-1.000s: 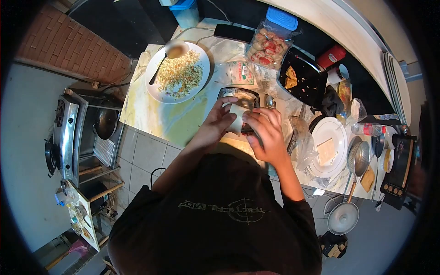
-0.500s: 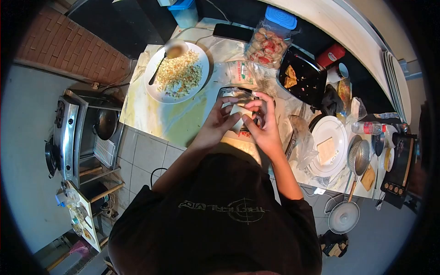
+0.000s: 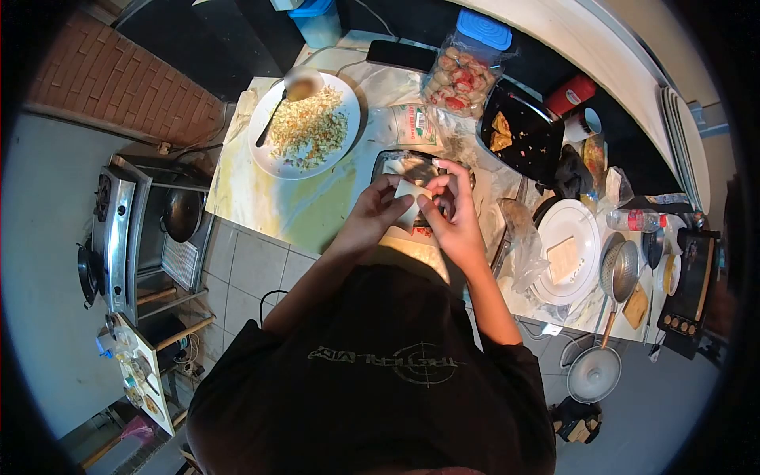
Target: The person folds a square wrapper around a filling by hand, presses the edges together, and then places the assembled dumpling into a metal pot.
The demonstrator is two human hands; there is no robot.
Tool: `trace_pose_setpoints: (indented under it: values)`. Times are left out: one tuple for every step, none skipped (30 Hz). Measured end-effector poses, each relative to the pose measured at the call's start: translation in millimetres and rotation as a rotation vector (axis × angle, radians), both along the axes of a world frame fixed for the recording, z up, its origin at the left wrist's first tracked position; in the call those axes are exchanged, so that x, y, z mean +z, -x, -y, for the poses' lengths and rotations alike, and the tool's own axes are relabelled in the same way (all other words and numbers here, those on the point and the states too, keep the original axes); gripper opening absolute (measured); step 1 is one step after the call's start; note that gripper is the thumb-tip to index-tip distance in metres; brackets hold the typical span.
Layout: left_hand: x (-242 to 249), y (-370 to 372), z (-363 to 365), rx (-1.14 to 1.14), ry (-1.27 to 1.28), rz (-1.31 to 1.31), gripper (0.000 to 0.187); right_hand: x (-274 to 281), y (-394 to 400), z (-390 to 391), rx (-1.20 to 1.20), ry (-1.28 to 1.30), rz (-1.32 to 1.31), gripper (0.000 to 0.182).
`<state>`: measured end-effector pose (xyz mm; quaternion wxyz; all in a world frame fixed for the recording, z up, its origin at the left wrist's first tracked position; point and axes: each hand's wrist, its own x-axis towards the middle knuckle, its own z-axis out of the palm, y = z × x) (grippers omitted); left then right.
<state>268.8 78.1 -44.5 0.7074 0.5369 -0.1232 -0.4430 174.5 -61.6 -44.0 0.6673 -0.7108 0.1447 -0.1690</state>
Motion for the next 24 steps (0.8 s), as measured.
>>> trace_pose_setpoints:
  values:
    - [-2, 0, 0, -0.005, 0.016, 0.006, 0.029, -1, -1, 0, 0.002, -0.016, -0.004, 0.057]
    - [-4, 0, 0, -0.004, 0.014, 0.006, 0.029, -3, -1, 0, 0.005, -0.032, -0.008, 0.057]
    - [-5, 1, 0, 0.016, 0.026, 0.016, 0.03, -3, -1, 0, 0.005, -0.033, -0.008, 0.057]
    - [-5, 1, 1, 0.035, 0.039, 0.026, 0.031, -3, -2, 0, -0.001, -0.074, -0.009, 0.058]
    - [-4, 1, 0, 0.035, 0.04, 0.027, 0.031, -3, -2, 0, -0.007, -0.115, -0.01, 0.058]
    - [1, -1, 0, 0.039, 0.017, 0.056, 0.033, -2, -2, 1, -0.008, -0.114, -0.009, 0.058]
    - [5, -2, -2, 0.045, -0.006, 0.084, 0.034, -2, -1, 1, 0.013, -0.194, 0.021, 0.06]
    - [9, -4, -3, 0.045, -0.006, 0.085, 0.034, -1, -1, 0, 0.036, -0.276, 0.052, 0.061]
    - [13, -7, -4, 0.015, -0.022, 0.177, 0.033, -3, 0, 0, 0.037, -0.277, 0.052, 0.061]
    - [14, -9, -5, -0.016, -0.037, 0.27, 0.033, -5, 1, 2, 0.052, -0.329, 0.063, 0.062]
    - [14, -10, -6, -0.015, -0.037, 0.27, 0.033, -7, 1, 2, 0.067, -0.381, 0.073, 0.064]
    - [14, -10, -6, -0.025, -0.033, 0.296, 0.032, -6, 2, 2, 0.067, -0.382, 0.073, 0.064]
    - [14, -10, -7, -0.037, -0.028, 0.322, 0.031, -4, 2, 2, 0.075, -0.379, 0.083, 0.064]
    - [14, -11, -7, -0.039, -0.029, 0.322, 0.031, -3, 2, 1, 0.083, -0.377, 0.093, 0.065]
    - [13, -11, -7, -0.042, -0.028, 0.251, 0.031, -3, 3, 1, 0.081, -0.378, 0.092, 0.065]
    - [11, -11, -8, -0.045, -0.027, 0.18, 0.03, -2, 3, 1, 0.084, -0.375, 0.104, 0.064]
    - [10, -10, -8, -0.046, -0.028, 0.18, 0.03, -2, 3, 0, 0.087, -0.371, 0.116, 0.063]
    - [8, -10, -8, -0.053, -0.045, 0.19, 0.03, -3, 2, 0, 0.086, -0.371, 0.116, 0.063]
    - [7, -10, -8, -0.061, -0.062, 0.201, 0.03, -3, 2, 0, 0.077, -0.344, 0.112, 0.061]
    - [7, -9, -7, -0.062, -0.061, 0.201, 0.03, -4, 2, 0, 0.068, -0.316, 0.107, 0.06]
    - [9, -8, -6, -0.055, -0.047, 0.175, 0.032, -4, 2, -1, 0.068, -0.316, 0.107, 0.06]
    - [10, -7, -6, -0.048, -0.034, 0.151, 0.034, -3, 1, -2, 0.047, -0.345, 0.111, 0.058]
    - [11, -7, -6, -0.046, -0.034, 0.152, 0.034, -3, 0, -4, 0.027, -0.374, 0.115, 0.057]
    - [11, -7, -6, -0.046, -0.053, 0.14, 0.034, -3, -1, -5, 0.028, -0.374, 0.115, 0.057]
